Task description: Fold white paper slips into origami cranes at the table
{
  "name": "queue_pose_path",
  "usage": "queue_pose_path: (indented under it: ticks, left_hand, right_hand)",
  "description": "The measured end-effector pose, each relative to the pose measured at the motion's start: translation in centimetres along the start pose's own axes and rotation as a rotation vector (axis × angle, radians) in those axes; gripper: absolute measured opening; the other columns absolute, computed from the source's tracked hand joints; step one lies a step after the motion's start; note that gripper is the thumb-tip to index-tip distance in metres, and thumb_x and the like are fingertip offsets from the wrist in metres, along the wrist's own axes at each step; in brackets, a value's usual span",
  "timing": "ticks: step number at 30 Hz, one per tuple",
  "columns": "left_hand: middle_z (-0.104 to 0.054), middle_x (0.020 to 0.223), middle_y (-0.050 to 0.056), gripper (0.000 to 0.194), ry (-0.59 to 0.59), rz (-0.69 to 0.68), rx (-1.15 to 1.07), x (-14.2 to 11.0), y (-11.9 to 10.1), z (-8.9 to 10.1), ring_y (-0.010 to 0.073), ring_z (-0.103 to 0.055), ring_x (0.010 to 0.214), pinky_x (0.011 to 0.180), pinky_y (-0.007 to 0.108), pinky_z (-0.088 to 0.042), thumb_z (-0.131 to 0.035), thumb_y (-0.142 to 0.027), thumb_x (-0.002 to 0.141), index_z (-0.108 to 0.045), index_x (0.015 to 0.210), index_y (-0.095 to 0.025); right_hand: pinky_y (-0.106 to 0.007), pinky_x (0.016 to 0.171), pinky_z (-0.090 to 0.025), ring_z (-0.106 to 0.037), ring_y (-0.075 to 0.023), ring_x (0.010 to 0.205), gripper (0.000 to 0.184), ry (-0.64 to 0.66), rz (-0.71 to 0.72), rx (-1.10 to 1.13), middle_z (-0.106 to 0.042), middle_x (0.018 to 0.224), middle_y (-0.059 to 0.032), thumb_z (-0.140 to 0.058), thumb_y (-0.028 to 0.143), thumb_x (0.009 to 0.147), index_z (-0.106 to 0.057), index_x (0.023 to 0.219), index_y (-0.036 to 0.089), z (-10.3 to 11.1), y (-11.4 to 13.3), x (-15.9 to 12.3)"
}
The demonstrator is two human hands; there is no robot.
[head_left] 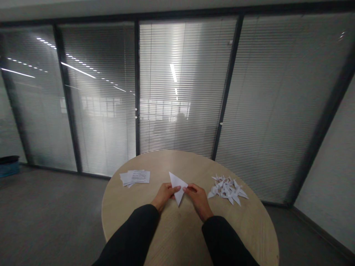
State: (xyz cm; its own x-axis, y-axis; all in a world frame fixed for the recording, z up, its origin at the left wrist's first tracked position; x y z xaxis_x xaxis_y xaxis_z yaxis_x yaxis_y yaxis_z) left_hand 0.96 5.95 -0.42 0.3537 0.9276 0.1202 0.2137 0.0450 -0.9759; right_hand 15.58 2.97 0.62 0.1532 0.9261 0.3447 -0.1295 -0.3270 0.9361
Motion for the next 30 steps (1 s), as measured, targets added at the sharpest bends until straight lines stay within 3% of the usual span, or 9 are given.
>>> queue_pose_path:
  ticks: [16,24,30]
  left_hand:
    - [-0.068,0.068,0.009,0.046,0.016,0.026,0.006,0.2,0.5,0.0,0.0154,-0.058,0.058,0.059,0.026,-0.044,-0.079,-0.047,0.050,-0.070,0.072,-0.008]
    - [-0.069,0.069,0.011,0.046,0.182,0.099,0.025,-0.5,0.7,-0.8,0.0181,-0.062,0.064,0.066,0.029,-0.047,-0.076,-0.047,0.055,-0.070,0.076,-0.007]
    - [-0.069,0.067,0.010,0.042,0.143,0.161,0.044,-0.5,1.0,-0.5,0.0177,-0.063,0.061,0.065,0.029,-0.048,-0.076,-0.046,0.054,-0.069,0.069,-0.008]
  right_hand:
    - [-0.033,0.064,-0.046,-0.062,-0.0240,0.067,0.039,-0.020,-0.015,-0.046,-0.070,0.069,-0.0069,-0.070,0.053,0.060,-0.070,0.070,0.015,0.4,-0.4,0.2]
    - [-0.030,0.063,-0.044,-0.061,-0.0218,0.065,0.038,-0.070,-0.005,-0.100,-0.068,0.064,-0.0059,-0.068,0.051,0.061,-0.070,0.067,0.014,0.9,-0.6,0.4]
    - [-0.028,0.059,-0.041,-0.058,-0.0199,0.061,0.039,-0.166,-0.008,-0.057,-0.065,0.059,-0.0041,-0.068,0.053,0.059,-0.068,0.062,0.014,1.5,-0.7,0.4]
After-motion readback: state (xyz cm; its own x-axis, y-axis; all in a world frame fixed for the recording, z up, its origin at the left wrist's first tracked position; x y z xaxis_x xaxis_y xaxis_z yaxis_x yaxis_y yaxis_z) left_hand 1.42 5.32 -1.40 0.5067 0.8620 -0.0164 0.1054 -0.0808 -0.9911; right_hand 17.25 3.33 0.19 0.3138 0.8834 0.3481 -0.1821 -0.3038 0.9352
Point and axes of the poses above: each hand's wrist, its own x-axis towards the middle knuckle, its own z-axis out of the back of the hand, y = z × x, the point moved 4 cm from there along x, towards the middle knuckle
